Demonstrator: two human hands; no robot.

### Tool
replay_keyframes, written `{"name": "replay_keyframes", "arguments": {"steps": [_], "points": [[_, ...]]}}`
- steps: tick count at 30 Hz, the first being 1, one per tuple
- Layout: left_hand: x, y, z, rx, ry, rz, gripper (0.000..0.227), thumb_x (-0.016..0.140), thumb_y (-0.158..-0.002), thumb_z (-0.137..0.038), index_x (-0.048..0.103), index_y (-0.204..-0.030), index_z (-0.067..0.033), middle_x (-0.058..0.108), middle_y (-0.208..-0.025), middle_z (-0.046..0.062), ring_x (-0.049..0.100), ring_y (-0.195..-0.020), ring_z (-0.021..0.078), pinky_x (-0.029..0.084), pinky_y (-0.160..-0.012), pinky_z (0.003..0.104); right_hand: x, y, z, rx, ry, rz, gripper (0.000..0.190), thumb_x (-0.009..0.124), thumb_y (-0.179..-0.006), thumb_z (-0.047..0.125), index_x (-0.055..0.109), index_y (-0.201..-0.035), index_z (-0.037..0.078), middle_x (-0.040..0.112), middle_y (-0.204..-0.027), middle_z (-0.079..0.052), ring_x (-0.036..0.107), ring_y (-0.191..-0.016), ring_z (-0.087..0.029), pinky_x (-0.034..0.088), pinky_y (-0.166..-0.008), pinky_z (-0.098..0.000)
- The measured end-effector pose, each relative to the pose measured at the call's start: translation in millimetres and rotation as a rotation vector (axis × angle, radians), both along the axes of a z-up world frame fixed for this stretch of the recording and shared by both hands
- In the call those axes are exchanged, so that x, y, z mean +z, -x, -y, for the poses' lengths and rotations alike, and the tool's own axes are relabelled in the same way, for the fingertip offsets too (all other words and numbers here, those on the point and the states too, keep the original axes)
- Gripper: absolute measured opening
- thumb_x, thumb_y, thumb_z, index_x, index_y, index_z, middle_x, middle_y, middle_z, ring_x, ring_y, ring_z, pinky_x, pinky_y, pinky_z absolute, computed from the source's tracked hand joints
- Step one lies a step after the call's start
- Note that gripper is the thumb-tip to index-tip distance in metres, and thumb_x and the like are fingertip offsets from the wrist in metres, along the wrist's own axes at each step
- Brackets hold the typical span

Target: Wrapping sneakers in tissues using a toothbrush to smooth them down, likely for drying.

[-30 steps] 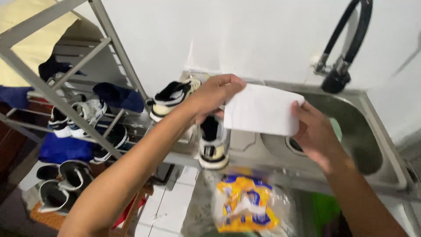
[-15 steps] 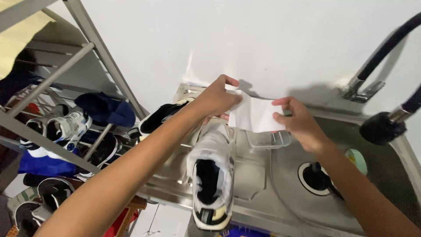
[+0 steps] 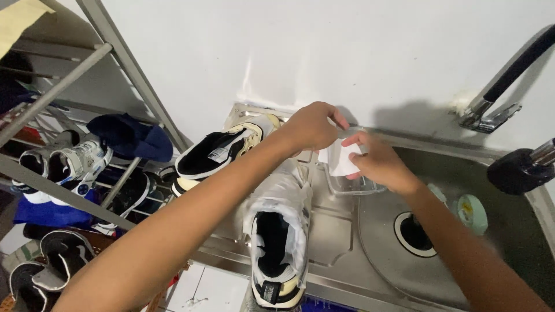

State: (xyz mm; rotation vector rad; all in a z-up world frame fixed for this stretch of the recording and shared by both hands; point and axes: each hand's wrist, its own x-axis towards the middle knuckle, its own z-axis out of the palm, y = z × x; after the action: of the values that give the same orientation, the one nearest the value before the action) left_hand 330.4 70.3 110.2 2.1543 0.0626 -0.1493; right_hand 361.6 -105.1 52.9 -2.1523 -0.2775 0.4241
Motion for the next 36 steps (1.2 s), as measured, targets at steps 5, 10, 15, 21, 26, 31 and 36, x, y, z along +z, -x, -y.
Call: {"name": "replay_keyframes", "arguments": {"steps": [5,10,15,21,26,31,36], "points": [[-23.2,-26.9,4.8,-0.029,-0.122,0.087,0.027,0.058,-0.078,-0.005,0.077,-0.097,-0.009,0.073,-0.089,0.018,0.075,-0.079,0.0305,0.065,-0.062,0.038,2.0,-3.1,-0.8,0.031,0.248,0.088,0.038,0.05,-0.098,0.009,0.058,-0.135,0.004,0.051,-0.136,-0.031,0.077,-0.084,-0.037,0.064,-0.073,-0.0459],[-31.0,-41.2,2.3,-0.067,-0.232,0.099,0.028,0.058,-0.078,-0.005,0.077,-0.099,-0.0067,0.074,-0.088,0.017,0.076,-0.082,0.0341,0.065,-0.067,0.042,-9.6,-9.5,-0.7,0.105,0.341,0.114,0.041,0.05,-0.096,0.005,0.057,-0.136,0.002,0.054,-0.134,-0.033,0.077,-0.088,-0.038,0.065,-0.072,-0.0448],[-46.8,-54.9,0.3,-0.119,-0.328,0.093,0.027,0.061,-0.079,-0.008,0.078,-0.1,-0.0061,0.074,-0.084,0.015,0.077,-0.079,0.0328,0.065,-0.066,0.043,0.6,1.8,-8.5,0.167,0.453,0.176,0.038,0.054,-0.096,0.008,0.061,-0.133,0.006,0.057,-0.134,-0.03,0.073,-0.104,-0.045,0.063,-0.082,-0.052],[-60.0,-62.0,3.7,-0.114,-0.364,0.108,0.02,0.062,-0.079,-0.008,0.077,-0.092,-0.0048,0.072,-0.075,0.016,0.075,-0.066,0.0294,0.064,-0.056,0.038,-1.6,3.8,-8.5,0.178,0.489,0.175,0.042,0.052,-0.097,0.009,0.059,-0.138,0.009,0.055,-0.142,-0.025,0.062,-0.125,-0.045,0.055,-0.097,-0.0532],[-61.4,-61.6,9.0,-0.145,-0.378,0.089,0.026,0.067,-0.081,-0.021,0.076,-0.097,-0.0026,0.072,-0.075,0.018,0.075,-0.062,0.0316,0.065,-0.058,0.043,4.4,-2.8,7.4,0.124,0.425,0.187,0.048,0.054,-0.092,0.017,0.059,-0.139,0.011,0.054,-0.145,-0.025,0.06,-0.124,-0.051,0.05,-0.101,-0.0618],[-70.5,-80.3,14.5,-0.147,-0.479,0.059,0.041,0.066,-0.084,-0.027,0.072,-0.112,0.0021,0.07,-0.089,0.024,0.075,-0.077,0.0363,0.065,-0.068,0.047,10.3,-18.2,18.8,0.079,0.595,0.246,0.046,0.058,-0.094,0.014,0.06,-0.14,0.015,0.058,-0.142,-0.016,0.065,-0.122,-0.041,0.053,-0.1,-0.0548],[-51.3,-65.8,8.0,-0.086,-0.592,0.107,0.051,0.066,-0.089,-0.033,0.068,-0.125,0.0029,0.062,-0.115,0.032,0.074,-0.094,0.0454,0.063,-0.078,0.053,15.7,-24.3,24.2,0.129,0.588,0.251,0.048,0.059,-0.094,0.013,0.057,-0.142,0.014,0.057,-0.142,-0.015,0.063,-0.124,-0.043,0.053,-0.099,-0.0551]]}}
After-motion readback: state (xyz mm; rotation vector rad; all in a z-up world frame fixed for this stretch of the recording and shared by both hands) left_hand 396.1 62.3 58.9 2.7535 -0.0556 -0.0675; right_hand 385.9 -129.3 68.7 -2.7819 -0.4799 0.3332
